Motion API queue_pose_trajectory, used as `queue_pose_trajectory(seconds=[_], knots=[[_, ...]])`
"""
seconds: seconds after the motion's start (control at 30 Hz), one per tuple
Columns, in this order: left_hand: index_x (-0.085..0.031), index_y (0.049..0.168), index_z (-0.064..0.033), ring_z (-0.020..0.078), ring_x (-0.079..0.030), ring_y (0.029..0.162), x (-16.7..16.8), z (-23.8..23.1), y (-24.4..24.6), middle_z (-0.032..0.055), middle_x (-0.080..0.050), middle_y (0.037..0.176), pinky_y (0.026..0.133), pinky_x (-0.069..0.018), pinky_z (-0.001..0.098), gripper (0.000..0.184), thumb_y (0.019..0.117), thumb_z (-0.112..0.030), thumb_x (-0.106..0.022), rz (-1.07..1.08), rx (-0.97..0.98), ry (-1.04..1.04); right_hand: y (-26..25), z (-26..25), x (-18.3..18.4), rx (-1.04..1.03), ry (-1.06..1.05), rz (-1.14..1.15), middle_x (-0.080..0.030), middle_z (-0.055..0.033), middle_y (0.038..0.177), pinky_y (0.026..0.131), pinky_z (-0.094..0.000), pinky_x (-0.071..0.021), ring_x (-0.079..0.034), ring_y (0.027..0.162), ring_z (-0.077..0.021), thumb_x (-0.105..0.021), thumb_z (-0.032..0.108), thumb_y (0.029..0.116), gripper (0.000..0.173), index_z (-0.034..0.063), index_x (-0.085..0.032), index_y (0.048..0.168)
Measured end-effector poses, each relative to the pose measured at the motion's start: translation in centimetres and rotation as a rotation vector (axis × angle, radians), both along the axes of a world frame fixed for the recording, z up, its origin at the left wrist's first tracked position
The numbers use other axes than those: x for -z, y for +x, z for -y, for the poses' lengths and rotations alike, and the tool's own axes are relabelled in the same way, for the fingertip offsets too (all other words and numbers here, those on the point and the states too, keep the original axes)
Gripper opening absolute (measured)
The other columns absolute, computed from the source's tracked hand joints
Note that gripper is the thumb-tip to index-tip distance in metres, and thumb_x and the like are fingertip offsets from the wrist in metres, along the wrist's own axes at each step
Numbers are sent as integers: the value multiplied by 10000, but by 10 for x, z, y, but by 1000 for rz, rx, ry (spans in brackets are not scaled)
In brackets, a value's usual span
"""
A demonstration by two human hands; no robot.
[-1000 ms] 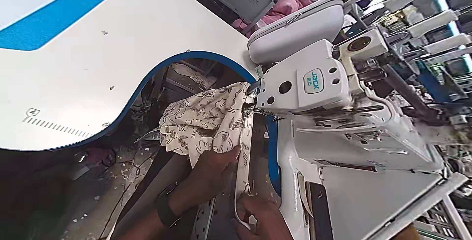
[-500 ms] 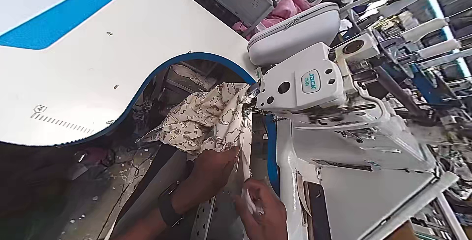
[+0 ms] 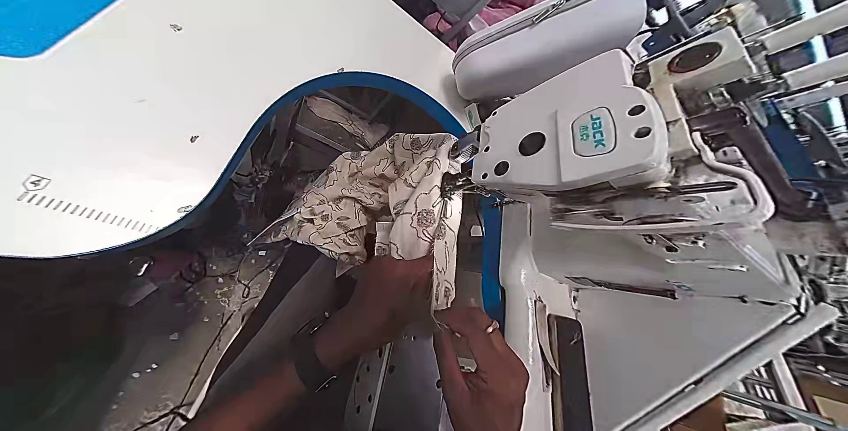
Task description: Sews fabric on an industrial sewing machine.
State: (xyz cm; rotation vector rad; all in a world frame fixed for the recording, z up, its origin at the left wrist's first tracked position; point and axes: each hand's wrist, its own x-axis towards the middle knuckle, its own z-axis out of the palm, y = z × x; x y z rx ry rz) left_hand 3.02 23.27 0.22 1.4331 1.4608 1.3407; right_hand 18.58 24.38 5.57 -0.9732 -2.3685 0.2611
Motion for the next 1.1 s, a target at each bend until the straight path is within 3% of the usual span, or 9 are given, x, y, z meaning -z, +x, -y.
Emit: queue_pose_trajectory(seconds=[0.1,0.17,0.3,0.53,0.77,0.87,0.97,1.03,1.1], knots=[[-733,976,33,266,-593,552,1,-4,1,120,-582,598,553,-474,441,257,976,-78,-502,14,-21,38,-4,-8,8,8,144,-35,-620,-32,782,769,-81,-473,-605,813,-18,-660,144,891,108,91,-746,853],[-691,860,33,242,-564,537,0,-5,3,114,-557,588,543,-450,410,206,936,-44,-515,38,-7,52,-9,-16,15,-1,263,-13,-573,-58,812,772,-105,-450,-568,819,-63,-667,133,903,90,96,-739,864],[-654,772,-3,172,-553,578,5,-5,8,83,-566,636,568,-453,323,213,943,-48,-536,72,-59,101,-14,-33,28,0,311,-61,-697,-101,914,832,-120,-519,-670,899,-72,-660,103,923,108,82,-730,843],[-744,797,-39,187,-588,562,15,-30,26,64,-577,615,518,-468,287,157,888,-88,-625,-278,-484,333,-22,-54,37,26,226,-208,-787,-89,974,928,-197,-537,-727,992,-115,-608,79,942,175,44,-727,818],[-794,966,-52,284,-728,959,9,-49,22,155,-745,1116,787,-598,329,181,908,-56,-622,-417,-493,276,-33,-59,42,125,170,-121,-759,-180,1127,986,-246,-524,-711,1134,-209,-533,46,928,206,-11,-731,913],[-772,1058,17,272,-740,1039,-9,-38,12,180,-740,1177,892,-593,343,240,935,-27,-570,-253,-514,325,-34,-52,41,95,175,-84,-744,-185,1148,996,-240,-517,-695,1149,-203,-533,65,934,186,-11,-704,930],[-632,1343,25,193,-690,1128,-34,-51,-38,144,-699,1275,969,-550,399,445,1079,-202,-354,143,-290,40,-35,-48,43,82,228,19,-754,-162,1150,945,-303,-551,-710,1123,-243,-523,79,915,219,18,-732,900],[-648,1182,1,130,-658,898,-3,-109,-58,98,-687,1010,841,-543,330,540,1130,-396,-285,538,-71,-212,-37,-46,40,74,257,102,-748,-147,1192,887,-363,-572,-718,1115,-271,-502,82,909,243,34,-739,886],[-583,903,-90,58,-535,579,22,-174,-64,-3,-564,699,545,-448,216,545,1095,-525,-316,793,44,-307,-38,-48,38,75,287,134,-751,-128,1200,848,-374,-584,-726,1105,-266,-508,87,898,241,49,-740,844]])
